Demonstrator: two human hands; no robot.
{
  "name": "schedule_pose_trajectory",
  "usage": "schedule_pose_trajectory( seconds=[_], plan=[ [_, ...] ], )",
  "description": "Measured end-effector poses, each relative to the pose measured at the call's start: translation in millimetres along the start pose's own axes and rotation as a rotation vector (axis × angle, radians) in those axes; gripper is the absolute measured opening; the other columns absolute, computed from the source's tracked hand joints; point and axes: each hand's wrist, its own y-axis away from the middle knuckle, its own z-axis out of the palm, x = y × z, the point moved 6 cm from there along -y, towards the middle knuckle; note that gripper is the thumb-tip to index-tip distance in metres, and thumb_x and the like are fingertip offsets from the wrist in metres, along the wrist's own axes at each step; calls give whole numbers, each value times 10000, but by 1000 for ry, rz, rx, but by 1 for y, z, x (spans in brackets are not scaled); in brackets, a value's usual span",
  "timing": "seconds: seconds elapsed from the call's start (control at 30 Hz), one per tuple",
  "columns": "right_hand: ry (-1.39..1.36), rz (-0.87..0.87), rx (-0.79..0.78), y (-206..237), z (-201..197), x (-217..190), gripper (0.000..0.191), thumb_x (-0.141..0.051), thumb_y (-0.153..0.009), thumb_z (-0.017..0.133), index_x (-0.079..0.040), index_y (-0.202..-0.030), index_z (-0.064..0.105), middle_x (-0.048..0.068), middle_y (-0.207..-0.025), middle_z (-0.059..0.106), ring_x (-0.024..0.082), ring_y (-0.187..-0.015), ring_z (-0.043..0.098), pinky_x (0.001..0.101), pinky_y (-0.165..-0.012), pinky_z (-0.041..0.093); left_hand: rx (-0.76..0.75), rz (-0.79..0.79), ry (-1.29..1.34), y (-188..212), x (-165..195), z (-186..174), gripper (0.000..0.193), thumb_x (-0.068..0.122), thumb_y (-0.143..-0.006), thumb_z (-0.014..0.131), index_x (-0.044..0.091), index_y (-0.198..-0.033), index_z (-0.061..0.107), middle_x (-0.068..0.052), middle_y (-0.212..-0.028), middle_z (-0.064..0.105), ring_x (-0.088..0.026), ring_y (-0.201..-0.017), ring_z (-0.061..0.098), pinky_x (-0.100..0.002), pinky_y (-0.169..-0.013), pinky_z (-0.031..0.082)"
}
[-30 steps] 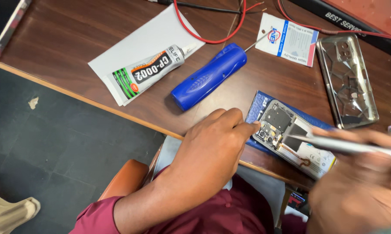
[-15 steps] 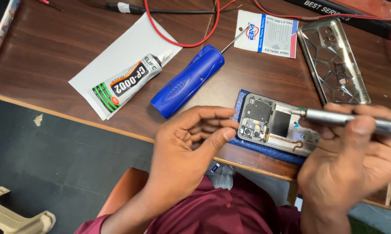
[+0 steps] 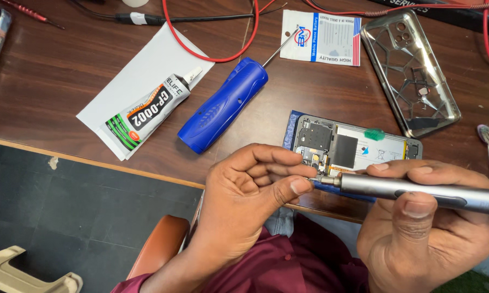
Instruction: The person uses a cordless electric screwdriver to remove and re-tighten screws on the internal frame of a disassembled smartphone lying on a repair bench, steadying the phone with the other hand. Near the end, the person picks up a tube of adhesive and applies glue along the edge of the phone body.
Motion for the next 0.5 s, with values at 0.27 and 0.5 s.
schedule_pose_trajectory(
  seconds=[0.27, 0.5],
  plan=[
    [8, -2, -5, 1, -2, -2, 182, -121, -1224, 638, 14, -1198, 520, 211, -1024, 647, 227, -860, 650, 318, -776, 554, 21, 351, -468, 19, 21, 11, 247, -51, -914, 781, -28, -1133, 671, -122, -1014, 795, -149, -940, 793, -268, -838, 663],
    [17, -2, -3, 2, -4, -4, 193, -126, -1221, 644, 20, -1197, 521, 218, -1027, 648, 230, -874, 655, 322, -796, 563, 7, 406, -465, 20, 23, 14, 199, -63, -981, 702, -28, -1168, 644, -130, -1073, 792, -162, -1030, 791, -280, -926, 663]
  ],
)
